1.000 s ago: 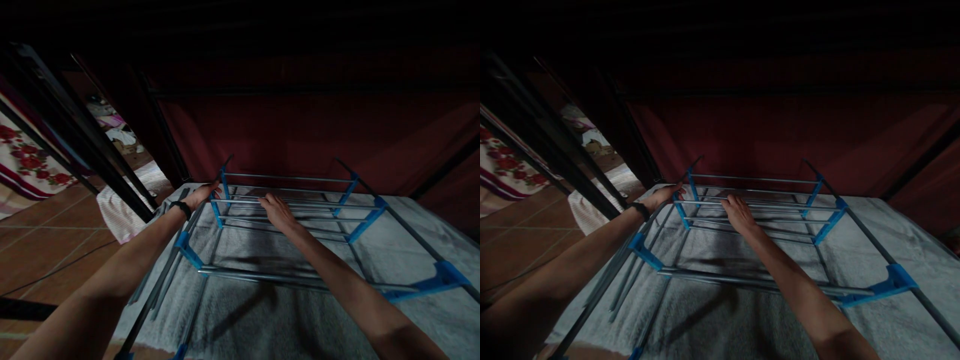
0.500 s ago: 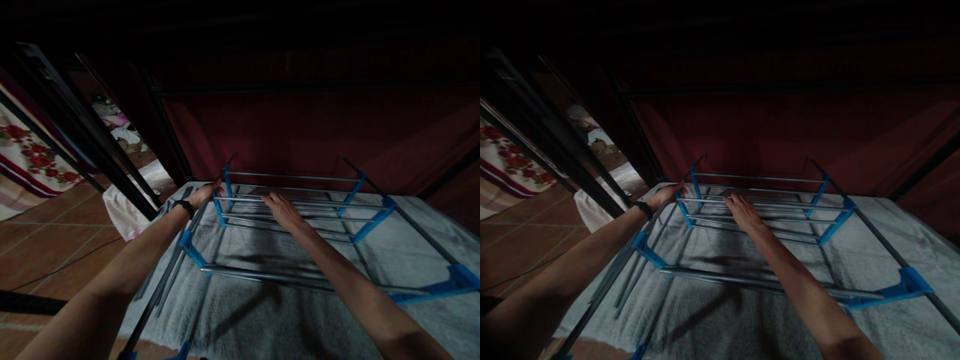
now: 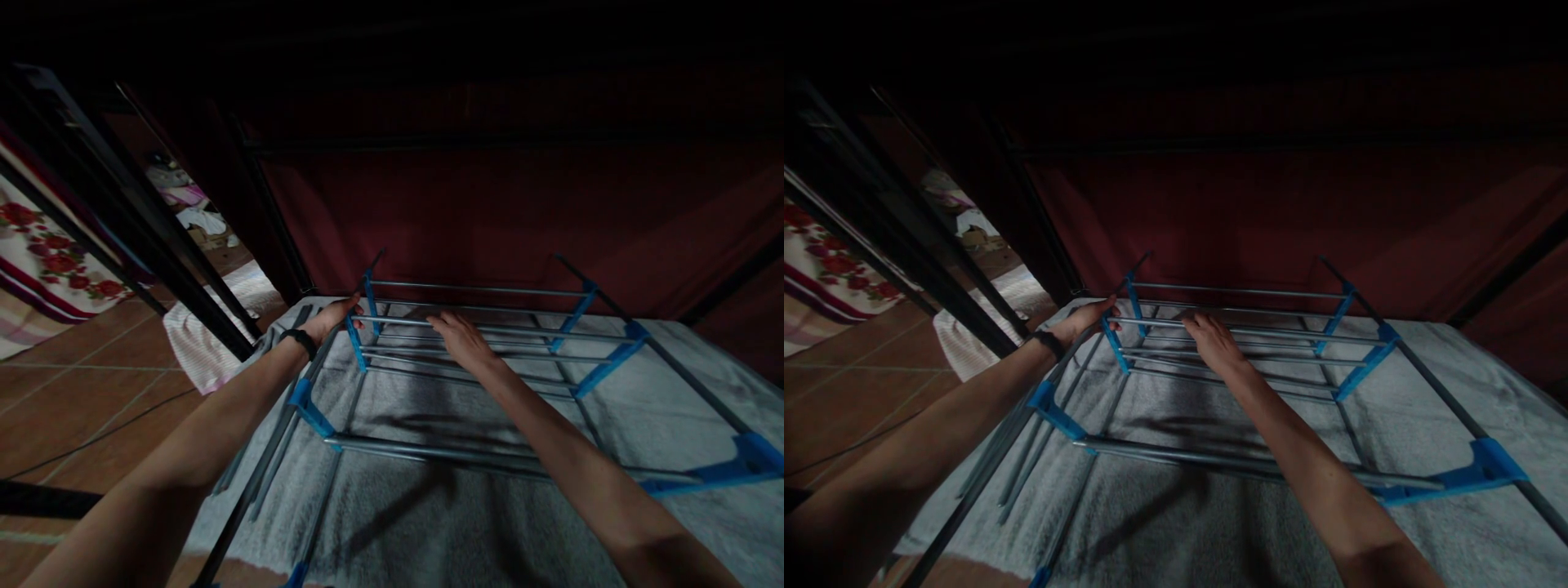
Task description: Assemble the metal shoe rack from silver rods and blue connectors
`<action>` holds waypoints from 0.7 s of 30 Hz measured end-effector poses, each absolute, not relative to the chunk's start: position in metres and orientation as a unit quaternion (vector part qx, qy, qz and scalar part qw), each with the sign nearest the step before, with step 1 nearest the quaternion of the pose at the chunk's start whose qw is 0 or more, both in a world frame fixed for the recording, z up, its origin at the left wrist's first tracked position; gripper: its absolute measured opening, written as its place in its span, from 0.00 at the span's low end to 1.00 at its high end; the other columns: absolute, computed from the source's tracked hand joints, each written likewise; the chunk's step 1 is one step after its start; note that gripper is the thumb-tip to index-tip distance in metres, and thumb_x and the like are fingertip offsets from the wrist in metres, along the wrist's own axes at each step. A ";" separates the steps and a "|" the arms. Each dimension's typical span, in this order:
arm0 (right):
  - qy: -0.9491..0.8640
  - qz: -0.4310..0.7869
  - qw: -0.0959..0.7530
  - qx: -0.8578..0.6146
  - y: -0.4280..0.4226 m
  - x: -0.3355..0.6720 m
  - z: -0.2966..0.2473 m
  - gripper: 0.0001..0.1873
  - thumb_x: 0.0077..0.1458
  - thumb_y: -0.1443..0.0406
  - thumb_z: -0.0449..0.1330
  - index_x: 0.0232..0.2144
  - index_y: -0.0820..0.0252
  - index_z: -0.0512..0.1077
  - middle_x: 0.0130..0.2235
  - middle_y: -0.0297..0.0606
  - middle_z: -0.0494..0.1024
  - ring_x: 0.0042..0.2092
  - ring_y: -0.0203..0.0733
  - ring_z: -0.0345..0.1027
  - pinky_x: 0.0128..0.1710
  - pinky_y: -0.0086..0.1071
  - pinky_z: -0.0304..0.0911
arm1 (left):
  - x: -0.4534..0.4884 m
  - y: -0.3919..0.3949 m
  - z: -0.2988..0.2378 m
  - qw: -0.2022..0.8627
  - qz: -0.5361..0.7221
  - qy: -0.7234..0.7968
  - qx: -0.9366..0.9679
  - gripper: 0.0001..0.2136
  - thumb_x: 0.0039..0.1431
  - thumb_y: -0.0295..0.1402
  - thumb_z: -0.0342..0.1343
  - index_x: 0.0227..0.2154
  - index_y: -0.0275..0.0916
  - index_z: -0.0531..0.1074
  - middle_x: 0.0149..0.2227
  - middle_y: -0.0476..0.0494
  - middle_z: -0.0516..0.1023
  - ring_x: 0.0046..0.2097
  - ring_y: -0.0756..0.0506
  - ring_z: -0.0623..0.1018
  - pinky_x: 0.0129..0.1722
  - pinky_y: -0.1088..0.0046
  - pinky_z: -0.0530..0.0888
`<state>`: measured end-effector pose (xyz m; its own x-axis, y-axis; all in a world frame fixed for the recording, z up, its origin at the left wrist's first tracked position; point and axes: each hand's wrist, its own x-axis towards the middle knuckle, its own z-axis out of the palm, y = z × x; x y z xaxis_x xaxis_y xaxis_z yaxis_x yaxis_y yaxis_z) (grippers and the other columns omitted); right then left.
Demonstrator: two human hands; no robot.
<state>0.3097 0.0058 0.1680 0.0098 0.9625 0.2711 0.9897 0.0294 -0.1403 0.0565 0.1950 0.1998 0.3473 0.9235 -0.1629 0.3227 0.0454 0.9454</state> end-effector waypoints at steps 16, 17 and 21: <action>-0.700 -0.020 0.149 -0.698 0.007 0.308 0.179 0.26 0.70 0.71 0.47 0.64 0.54 0.72 0.53 0.44 0.78 0.54 0.44 0.70 0.57 0.34 0.61 | 0.061 0.202 0.191 0.611 0.314 0.483 0.543 0.18 0.62 0.49 0.63 0.26 0.40 0.72 0.19 0.46 0.71 0.20 0.47 0.70 0.23 0.70 0.68; -0.698 -0.015 0.150 -0.700 0.007 0.308 0.181 0.25 0.71 0.69 0.47 0.63 0.53 0.72 0.53 0.44 0.78 0.54 0.44 0.71 0.56 0.33 0.62 | 0.061 0.202 0.191 0.610 0.315 0.484 0.543 0.18 0.62 0.49 0.62 0.27 0.40 0.72 0.20 0.46 0.71 0.21 0.47 0.71 0.23 0.70 0.68; -0.696 -0.007 0.153 -0.701 0.007 0.308 0.183 0.23 0.72 0.66 0.48 0.62 0.51 0.74 0.53 0.42 0.78 0.54 0.43 0.72 0.52 0.32 0.63 | 0.064 0.201 0.192 0.613 0.322 0.490 0.529 0.18 0.61 0.49 0.63 0.27 0.40 0.72 0.20 0.46 0.71 0.22 0.46 0.71 0.24 0.70 0.68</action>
